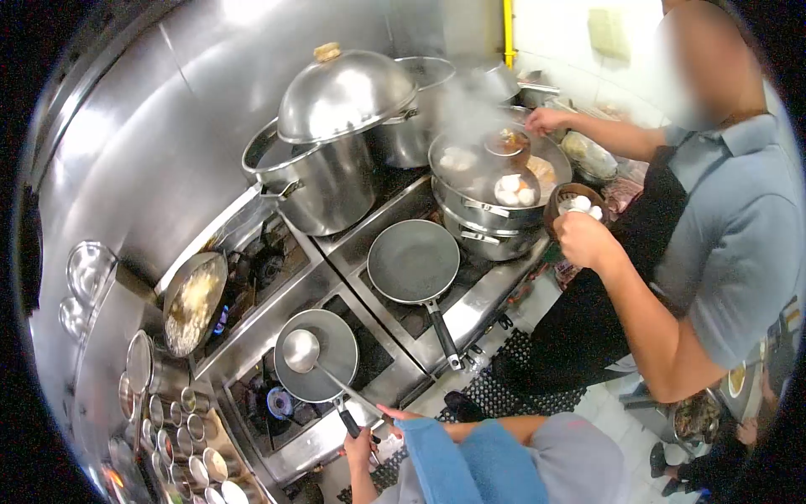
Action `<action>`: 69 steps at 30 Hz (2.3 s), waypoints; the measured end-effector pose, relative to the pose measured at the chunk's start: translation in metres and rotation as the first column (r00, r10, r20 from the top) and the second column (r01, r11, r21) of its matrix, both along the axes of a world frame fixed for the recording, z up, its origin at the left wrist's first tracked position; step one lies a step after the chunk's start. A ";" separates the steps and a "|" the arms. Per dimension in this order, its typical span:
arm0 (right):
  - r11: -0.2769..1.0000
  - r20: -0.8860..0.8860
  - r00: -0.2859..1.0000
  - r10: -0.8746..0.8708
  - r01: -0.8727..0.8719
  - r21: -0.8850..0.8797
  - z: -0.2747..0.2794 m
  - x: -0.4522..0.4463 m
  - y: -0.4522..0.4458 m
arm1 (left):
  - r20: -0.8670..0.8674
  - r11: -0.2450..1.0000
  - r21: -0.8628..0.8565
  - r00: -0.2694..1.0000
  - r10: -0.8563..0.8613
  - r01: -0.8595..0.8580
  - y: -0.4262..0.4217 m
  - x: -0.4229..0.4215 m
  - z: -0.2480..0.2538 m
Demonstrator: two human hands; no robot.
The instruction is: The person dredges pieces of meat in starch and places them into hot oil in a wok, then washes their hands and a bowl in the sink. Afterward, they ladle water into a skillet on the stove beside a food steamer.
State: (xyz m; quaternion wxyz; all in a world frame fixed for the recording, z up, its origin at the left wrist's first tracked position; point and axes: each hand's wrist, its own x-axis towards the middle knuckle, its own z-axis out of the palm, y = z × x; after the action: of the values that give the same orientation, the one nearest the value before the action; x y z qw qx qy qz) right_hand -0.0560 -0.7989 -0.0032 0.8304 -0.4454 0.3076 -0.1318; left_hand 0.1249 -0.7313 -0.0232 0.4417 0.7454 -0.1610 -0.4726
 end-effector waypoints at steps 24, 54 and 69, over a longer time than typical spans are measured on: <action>0.992 0.035 0.999 0.027 -0.031 0.124 0.024 -0.008 -0.017 | -0.080 0.999 0.038 0.997 -0.009 0.012 0.002 0.006 -0.024; 0.978 0.082 0.997 0.003 -0.020 0.209 0.030 -0.010 -0.023 | -0.064 1.000 0.012 0.998 -0.026 0.027 0.002 0.006 -0.022; 0.991 0.118 0.993 0.013 -0.029 0.129 0.029 -0.011 -0.025 | -0.014 0.998 0.036 0.999 -0.051 0.051 0.002 0.005 -0.016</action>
State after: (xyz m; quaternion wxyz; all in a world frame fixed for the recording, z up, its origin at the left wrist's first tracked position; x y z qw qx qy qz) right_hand -0.0675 -0.8235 0.0262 0.8758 -0.3847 0.2617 -0.1285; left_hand 0.1302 -0.7296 -0.0391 0.4171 0.7457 -0.1684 -0.4915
